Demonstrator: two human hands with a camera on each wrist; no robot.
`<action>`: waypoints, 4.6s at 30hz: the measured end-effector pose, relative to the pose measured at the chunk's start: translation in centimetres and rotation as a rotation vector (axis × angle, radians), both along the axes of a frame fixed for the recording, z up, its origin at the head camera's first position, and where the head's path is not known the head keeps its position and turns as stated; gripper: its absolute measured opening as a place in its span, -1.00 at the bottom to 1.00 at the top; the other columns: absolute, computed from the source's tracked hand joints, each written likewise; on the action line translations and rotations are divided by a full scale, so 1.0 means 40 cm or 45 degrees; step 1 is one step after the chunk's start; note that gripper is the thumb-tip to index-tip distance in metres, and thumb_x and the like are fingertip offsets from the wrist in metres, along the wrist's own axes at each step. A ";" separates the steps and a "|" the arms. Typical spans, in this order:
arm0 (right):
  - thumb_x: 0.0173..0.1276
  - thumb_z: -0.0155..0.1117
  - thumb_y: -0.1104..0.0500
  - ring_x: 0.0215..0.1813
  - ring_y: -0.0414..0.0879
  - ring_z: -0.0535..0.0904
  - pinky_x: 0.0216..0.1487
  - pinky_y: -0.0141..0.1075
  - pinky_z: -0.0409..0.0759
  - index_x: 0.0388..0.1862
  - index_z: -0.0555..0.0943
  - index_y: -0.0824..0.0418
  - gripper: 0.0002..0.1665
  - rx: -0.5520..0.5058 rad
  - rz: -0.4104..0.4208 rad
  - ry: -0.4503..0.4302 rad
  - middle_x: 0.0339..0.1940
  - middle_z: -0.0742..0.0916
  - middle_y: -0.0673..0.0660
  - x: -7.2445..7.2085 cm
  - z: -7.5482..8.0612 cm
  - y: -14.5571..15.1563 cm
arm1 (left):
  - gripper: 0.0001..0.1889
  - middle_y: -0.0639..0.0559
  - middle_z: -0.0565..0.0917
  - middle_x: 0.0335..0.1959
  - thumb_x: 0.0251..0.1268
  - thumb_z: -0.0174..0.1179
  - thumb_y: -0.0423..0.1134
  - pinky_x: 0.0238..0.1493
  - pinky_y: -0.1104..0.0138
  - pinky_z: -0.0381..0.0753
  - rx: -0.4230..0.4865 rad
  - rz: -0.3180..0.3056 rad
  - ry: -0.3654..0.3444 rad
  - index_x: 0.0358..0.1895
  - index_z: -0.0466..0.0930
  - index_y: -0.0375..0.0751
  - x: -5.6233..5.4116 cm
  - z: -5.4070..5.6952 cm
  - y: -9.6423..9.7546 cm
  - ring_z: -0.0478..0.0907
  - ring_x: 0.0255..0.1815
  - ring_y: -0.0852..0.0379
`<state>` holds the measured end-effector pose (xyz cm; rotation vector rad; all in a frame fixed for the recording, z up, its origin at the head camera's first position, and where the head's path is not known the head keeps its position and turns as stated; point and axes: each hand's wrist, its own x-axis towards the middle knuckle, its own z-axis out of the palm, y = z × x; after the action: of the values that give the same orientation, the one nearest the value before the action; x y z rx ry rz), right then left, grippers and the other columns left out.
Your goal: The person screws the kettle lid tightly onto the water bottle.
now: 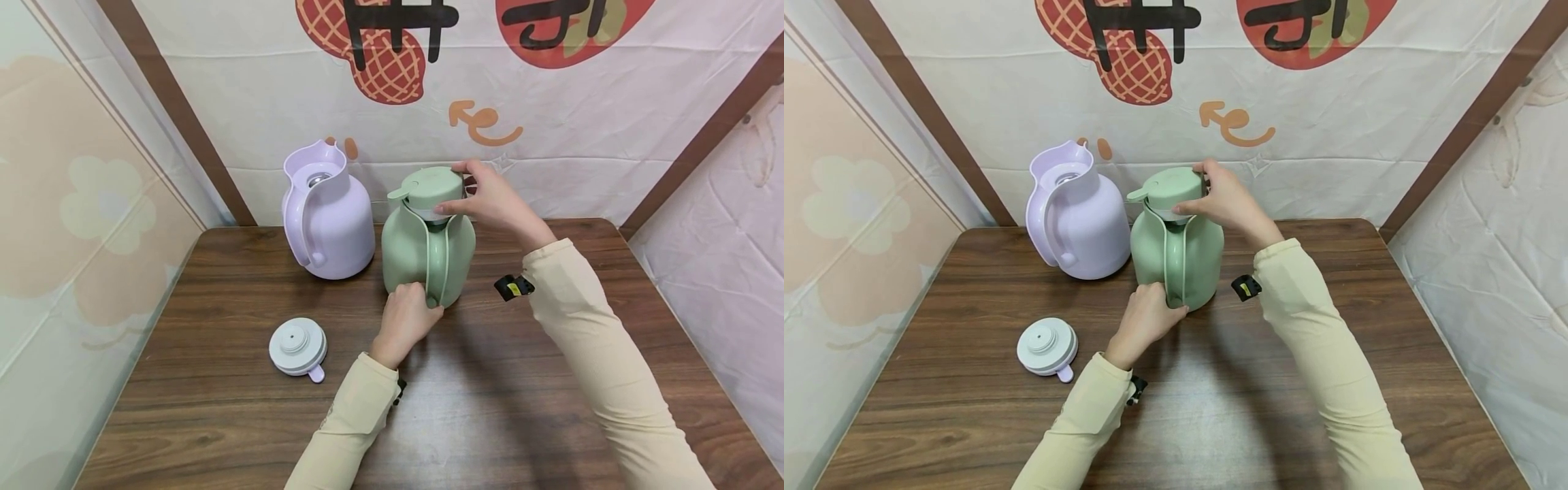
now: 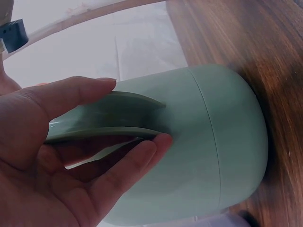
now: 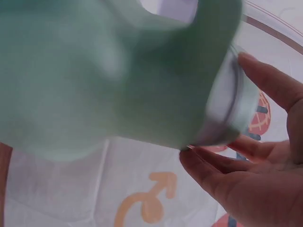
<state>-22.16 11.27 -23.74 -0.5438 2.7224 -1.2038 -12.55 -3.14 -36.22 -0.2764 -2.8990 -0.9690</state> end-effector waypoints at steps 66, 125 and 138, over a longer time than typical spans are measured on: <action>-0.02 0.46 0.05 0.00 0.06 0.41 0.01 -0.13 0.36 0.15 0.37 0.34 -0.21 0.303 -0.041 0.091 0.05 0.53 0.23 -0.002 0.050 -0.038 | -0.50 0.17 0.08 -0.86 -0.01 0.26 -0.33 -0.77 0.41 0.17 0.035 -0.001 -0.016 -0.84 0.08 -0.06 0.000 0.002 0.006 0.12 -0.84 0.23; 0.08 0.38 0.05 -0.01 0.03 0.38 -0.02 -0.15 0.38 0.18 0.30 0.38 -0.22 0.588 0.056 -0.126 0.06 0.48 0.22 -0.039 0.106 -0.066 | -0.48 0.16 0.08 -0.86 0.00 0.30 -0.28 -0.76 0.40 0.18 -0.001 0.006 -0.042 -0.83 0.09 -0.07 -0.005 0.008 0.005 0.14 -0.83 0.21; 0.05 0.36 0.10 0.05 0.07 0.37 0.03 -0.10 0.34 0.23 0.29 0.37 -0.20 0.648 0.123 -0.142 0.13 0.46 0.25 -0.037 0.115 -0.060 | -0.46 0.16 0.06 -0.86 -0.01 0.31 -0.28 -0.77 0.41 0.18 -0.005 0.012 -0.051 -0.84 0.07 -0.07 -0.003 0.010 0.005 0.12 -0.84 0.22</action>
<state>-23.63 8.88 -19.13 -0.5106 2.7147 -0.4672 -12.65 -2.94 -35.80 -0.2467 -2.9354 -0.9790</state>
